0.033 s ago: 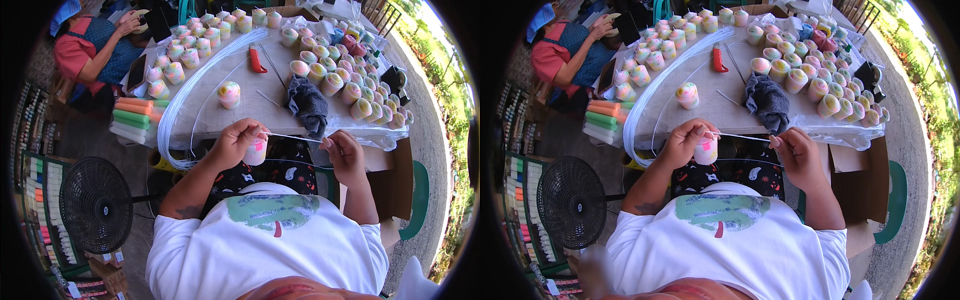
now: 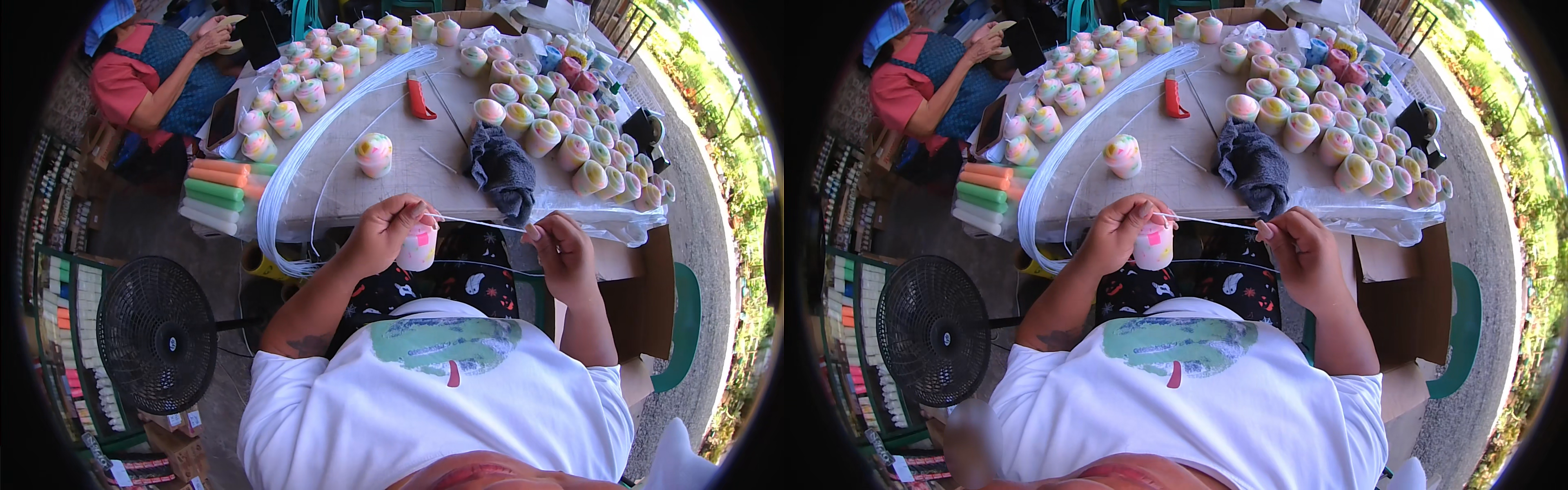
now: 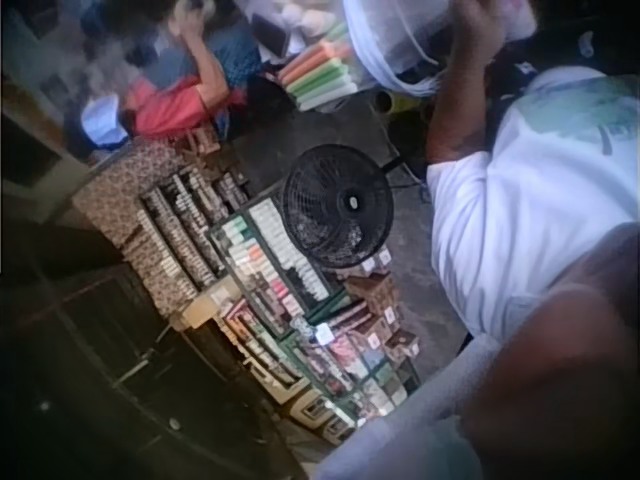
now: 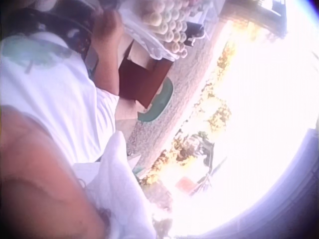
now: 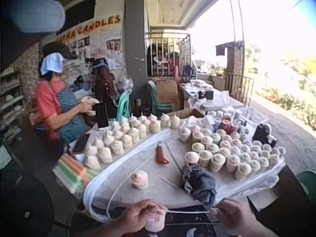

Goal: The person inserts a white wick into the center of small cylindrical candles using a metal tool, then wipes the candle with a cloth. The person repeats this process for several candles on a table.

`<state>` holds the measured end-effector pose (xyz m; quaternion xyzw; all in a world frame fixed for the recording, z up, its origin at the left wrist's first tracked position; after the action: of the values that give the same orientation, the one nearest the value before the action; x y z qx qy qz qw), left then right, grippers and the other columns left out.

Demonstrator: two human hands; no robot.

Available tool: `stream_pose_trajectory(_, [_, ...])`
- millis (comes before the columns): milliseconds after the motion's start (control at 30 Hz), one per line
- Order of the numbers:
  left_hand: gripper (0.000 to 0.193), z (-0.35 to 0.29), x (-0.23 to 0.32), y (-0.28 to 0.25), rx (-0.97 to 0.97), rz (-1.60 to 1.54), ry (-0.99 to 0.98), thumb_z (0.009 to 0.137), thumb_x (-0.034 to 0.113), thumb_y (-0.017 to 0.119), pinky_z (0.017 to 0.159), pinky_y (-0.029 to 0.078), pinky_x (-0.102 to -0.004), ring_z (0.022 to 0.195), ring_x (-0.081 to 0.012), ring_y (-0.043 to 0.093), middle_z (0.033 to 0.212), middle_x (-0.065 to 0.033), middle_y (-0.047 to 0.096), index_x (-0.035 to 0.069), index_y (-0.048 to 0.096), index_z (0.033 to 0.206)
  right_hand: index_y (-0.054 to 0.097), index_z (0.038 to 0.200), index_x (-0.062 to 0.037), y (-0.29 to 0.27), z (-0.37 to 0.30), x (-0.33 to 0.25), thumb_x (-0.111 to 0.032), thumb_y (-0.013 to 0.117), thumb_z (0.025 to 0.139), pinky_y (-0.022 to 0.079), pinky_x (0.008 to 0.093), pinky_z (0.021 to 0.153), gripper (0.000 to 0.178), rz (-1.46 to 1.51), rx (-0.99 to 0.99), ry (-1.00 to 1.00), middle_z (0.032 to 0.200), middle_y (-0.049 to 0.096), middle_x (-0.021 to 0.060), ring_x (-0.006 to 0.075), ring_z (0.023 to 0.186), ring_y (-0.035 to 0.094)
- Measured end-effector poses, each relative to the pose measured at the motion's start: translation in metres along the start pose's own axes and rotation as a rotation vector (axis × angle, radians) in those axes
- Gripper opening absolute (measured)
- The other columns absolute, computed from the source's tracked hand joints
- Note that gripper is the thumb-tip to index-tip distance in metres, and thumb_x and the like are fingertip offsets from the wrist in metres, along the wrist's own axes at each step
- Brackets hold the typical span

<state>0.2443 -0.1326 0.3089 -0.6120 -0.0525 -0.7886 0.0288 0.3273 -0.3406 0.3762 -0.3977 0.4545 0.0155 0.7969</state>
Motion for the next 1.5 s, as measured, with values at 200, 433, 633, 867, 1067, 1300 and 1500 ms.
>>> stream_pose_trajectory(200, [0.034, 0.001, -0.026, -0.035, 0.234, -0.877, -0.207, 0.097, 0.035, 0.046, 0.087, 0.051, -0.0369, 0.094, -0.0242, 0.064, 0.101, -0.0122, 0.063, 0.004, 0.057, 0.102, 0.061, 0.078, -0.0003, -0.022, -0.001, 0.008, -0.007, 0.063, 0.086, 0.041, 0.0269, 0.059, 0.011, 0.116, 0.16, -0.012, 0.071, 0.057, 0.0089, 0.0195, 0.063, 0.053])
stream_pose_trajectory(433, [0.045, 0.003, -0.011, -0.042, 0.384, -0.891, -0.193, 0.097, 0.03, 0.046, 0.097, 0.045, -0.0498, 0.113, -0.0346, 0.055, 0.122, -0.0173, 0.054, -0.002, 0.042, 0.128, 0.061, 0.08, 0.001, -0.013, -0.009, -0.035, 0.001, 0.066, 0.08, 0.042, 0.0261, 0.053, 0.005, -0.021, 0.217, -0.372, 0.071, 0.056, 0.0086, 0.0181, 0.06, 0.054])
stream_pose_trajectory(633, [0.038, 0.002, -0.01, -0.03, 0.354, -0.946, -0.204, 0.096, 0.026, 0.05, 0.094, 0.049, -0.0403, 0.109, -0.0227, 0.058, 0.117, -0.0104, 0.056, 0.005, 0.045, 0.127, 0.061, 0.081, 0.0009, -0.006, -0.008, -0.042, 0.002, 0.067, 0.079, 0.042, 0.0257, 0.051, 0.006, -0.047, 0.21, -0.433, 0.073, 0.057, 0.0089, 0.0175, 0.058, 0.054])
stream_pose_trajectory(867, [0.046, 0.001, -0.013, -0.029, 0.372, -0.92, -0.199, 0.098, 0.031, 0.043, 0.099, 0.045, -0.0503, 0.114, -0.0356, 0.054, 0.123, -0.0182, 0.053, 0.0, 0.037, 0.131, 0.061, 0.081, 0.0008, -0.004, -0.007, -0.043, 0.002, 0.068, 0.079, 0.043, 0.0252, 0.051, 0.007, -0.072, 0.202, -0.441, 0.074, 0.057, 0.0091, 0.017, 0.058, 0.054])
stream_pose_trajectory(1067, [0.045, 0.001, -0.015, -0.029, 0.357, -0.933, -0.182, 0.098, 0.029, 0.044, 0.099, 0.045, -0.0498, 0.115, -0.0341, 0.053, 0.124, -0.0171, 0.052, 0.001, 0.038, 0.132, 0.061, 0.081, 0.0008, -0.004, -0.005, -0.045, 0.002, 0.067, 0.08, 0.043, 0.025, 0.051, 0.007, -0.069, 0.215, -0.438, 0.074, 0.057, 0.0092, 0.0166, 0.057, 0.054])
stream_pose_trajectory(1300, [0.044, 0.005, -0.009, -0.027, 0.361, -0.902, -0.182, 0.097, 0.029, 0.046, 0.099, 0.045, -0.0475, 0.115, -0.0292, 0.054, 0.124, -0.0142, 0.052, 0.002, 0.039, 0.131, 0.061, 0.08, 0.0005, -0.011, 0.0, -0.037, 0.002, 0.066, 0.08, 0.043, 0.0251, 0.051, 0.006, -0.086, 0.304, -0.401, 0.072, 0.057, 0.009, 0.0166, 0.057, 0.053])
stream_pose_trajectory(1500, [0.043, 0.008, -0.013, -0.026, 0.372, -0.902, -0.161, 0.098, 0.029, 0.045, 0.098, 0.046, -0.0477, 0.114, -0.0291, 0.055, 0.124, -0.0141, 0.053, 0.003, 0.039, 0.131, 0.061, 0.08, 0.0012, -0.01, -0.003, -0.039, 0.004, 0.066, 0.079, 0.043, 0.0256, 0.051, 0.006, -0.071, 0.279, -0.433, 0.072, 0.058, 0.0093, 0.0171, 0.058, 0.054])
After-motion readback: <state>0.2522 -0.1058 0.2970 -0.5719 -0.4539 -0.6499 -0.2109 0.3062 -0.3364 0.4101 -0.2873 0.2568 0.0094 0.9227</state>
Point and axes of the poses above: each hand's wrist, its own z-axis towards the middle knuckle, its own y-axis out of the palm, x = y × z, the point moved 8 cm from there along z, towards the middle knuckle
